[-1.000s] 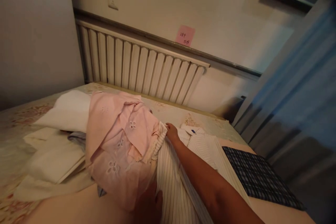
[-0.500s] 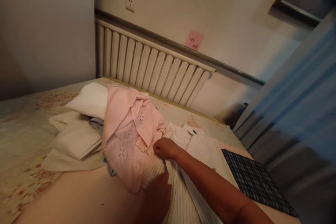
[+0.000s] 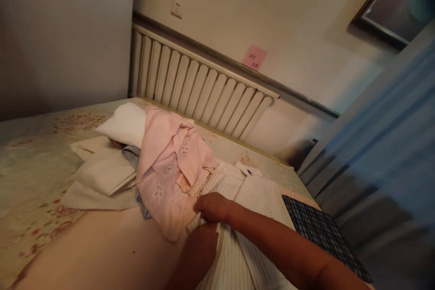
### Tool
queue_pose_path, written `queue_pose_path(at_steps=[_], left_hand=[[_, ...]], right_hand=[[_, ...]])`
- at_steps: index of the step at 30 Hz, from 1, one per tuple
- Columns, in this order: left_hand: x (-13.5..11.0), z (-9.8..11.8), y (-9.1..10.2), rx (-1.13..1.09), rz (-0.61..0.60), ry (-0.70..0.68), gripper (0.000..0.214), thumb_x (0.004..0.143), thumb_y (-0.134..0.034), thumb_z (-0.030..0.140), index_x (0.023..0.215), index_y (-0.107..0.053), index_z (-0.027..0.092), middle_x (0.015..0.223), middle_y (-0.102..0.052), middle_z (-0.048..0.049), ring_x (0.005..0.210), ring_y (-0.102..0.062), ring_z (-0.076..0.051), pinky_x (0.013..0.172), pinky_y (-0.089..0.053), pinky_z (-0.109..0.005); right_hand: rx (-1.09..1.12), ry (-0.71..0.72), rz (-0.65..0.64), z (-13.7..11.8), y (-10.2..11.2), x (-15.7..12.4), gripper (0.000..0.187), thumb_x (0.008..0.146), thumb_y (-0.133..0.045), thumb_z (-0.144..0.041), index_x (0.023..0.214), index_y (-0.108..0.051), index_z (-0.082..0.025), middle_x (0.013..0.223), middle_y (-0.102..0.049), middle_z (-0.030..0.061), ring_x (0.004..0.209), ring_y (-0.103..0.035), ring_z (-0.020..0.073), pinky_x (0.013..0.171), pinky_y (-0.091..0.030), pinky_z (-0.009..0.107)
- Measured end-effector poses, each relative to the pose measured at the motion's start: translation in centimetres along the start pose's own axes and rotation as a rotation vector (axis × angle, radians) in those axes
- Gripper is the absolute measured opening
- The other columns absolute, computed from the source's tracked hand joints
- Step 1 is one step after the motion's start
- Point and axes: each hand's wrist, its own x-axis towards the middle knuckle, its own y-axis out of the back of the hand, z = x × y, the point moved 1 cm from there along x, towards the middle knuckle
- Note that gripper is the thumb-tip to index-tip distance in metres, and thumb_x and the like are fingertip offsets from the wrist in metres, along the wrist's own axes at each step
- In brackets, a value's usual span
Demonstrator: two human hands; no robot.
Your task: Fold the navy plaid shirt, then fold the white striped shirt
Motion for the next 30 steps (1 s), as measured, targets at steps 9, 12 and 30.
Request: queue_pose_path(at_steps=[9, 12, 30], left_hand=[[1.2, -1.9, -0.3, -0.034, 0.095, 0.192, 0.032, 0.087, -0.035, 0.014, 0.110, -0.058, 0.016, 0.098, -0.070, -0.0106, 0.095, -0.064, -0.019, 0.083, -0.042, -0.028], [1.7, -2.5, 0.3, -0.043, 0.128, 0.271, 0.028, 0.083, -0.037, 0.010, 0.101, -0.058, 0.016, 0.091, -0.070, -0.0109, 0.089, -0.065, -0.020, 0.076, -0.042, -0.029], [2.1, -3.9, 1.2, -0.094, 0.197, 0.275, 0.033, 0.082, -0.037, 0.010, 0.104, -0.060, 0.016, 0.103, -0.071, -0.0123, 0.102, -0.065, -0.021, 0.078, -0.043, -0.027]], right_hand=[[0.649, -0.350, 1.228, 6.8, 17.8, -3.5, 0.013, 0.081, -0.047, -0.031, 0.073, -0.043, -0.022, 0.063, -0.055, -0.0059, 0.056, -0.061, 0.0121, 0.053, -0.047, 0.022], [0.821, -0.317, 1.602, 8.3, 20.7, -8.2, 0.017, 0.077, -0.053, -0.032, 0.071, -0.040, -0.023, 0.058, -0.051, -0.0093, 0.049, -0.060, 0.0116, 0.050, -0.050, 0.023], [0.406, -1.216, 1.656, 0.6, 5.6, -31.3, 0.022, 0.072, -0.060, -0.042, 0.071, -0.060, -0.020, 0.053, -0.055, -0.0039, 0.053, -0.052, 0.0151, 0.052, -0.039, 0.026]])
